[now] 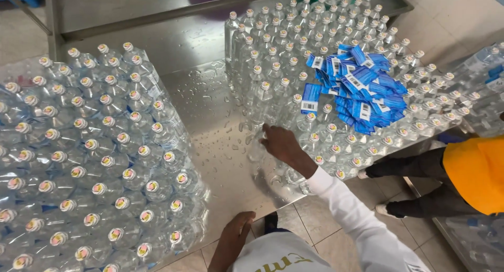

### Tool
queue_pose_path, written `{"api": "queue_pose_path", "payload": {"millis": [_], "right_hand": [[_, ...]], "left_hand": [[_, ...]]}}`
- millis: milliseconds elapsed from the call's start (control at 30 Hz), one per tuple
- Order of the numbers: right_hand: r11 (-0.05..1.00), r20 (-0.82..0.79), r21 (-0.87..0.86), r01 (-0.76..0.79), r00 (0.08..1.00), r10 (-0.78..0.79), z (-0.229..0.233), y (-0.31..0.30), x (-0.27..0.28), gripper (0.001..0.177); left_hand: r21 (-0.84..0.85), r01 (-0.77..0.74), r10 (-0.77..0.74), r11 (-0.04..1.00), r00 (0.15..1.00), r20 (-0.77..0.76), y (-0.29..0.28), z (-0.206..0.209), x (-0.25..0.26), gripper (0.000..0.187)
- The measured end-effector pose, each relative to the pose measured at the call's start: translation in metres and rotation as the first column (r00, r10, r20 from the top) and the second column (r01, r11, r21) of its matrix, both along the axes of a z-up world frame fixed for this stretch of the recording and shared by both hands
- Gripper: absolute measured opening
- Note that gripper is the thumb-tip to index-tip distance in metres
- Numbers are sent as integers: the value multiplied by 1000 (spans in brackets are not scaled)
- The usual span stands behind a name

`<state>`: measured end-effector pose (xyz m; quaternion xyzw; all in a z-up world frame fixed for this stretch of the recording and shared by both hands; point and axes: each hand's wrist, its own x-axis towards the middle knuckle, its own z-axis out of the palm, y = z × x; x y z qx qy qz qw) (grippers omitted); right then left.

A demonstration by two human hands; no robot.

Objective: Manually applying adhesive labels to plastic water bottles at a production workstation.

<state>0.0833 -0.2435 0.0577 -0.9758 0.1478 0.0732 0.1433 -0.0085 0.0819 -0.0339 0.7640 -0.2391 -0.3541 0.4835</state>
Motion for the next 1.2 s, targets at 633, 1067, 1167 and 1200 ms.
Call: {"api": "queue_pose_path", "payload": {"millis": [633,1067,1167,1200], "right_hand": [[852,267,-518,78,961,74,-3,-235,38,54],[907,734,-206,-367,555,391,59,87,-108,17],[901,764,52,-431,599,242,80,90,-108,21],[856,735,286,-431,672,92,91,91,-113,20]], "left_hand": [[-70,-75,63,995,986,-157,-45,53,5,51],[-610,-525,229,594,837,-498,-117,144,31,87],[-500,-676,323,542,716,-619,-113,110,39,61],[-449,-725,348,522,662,-664,-104,94,35,51]]}}
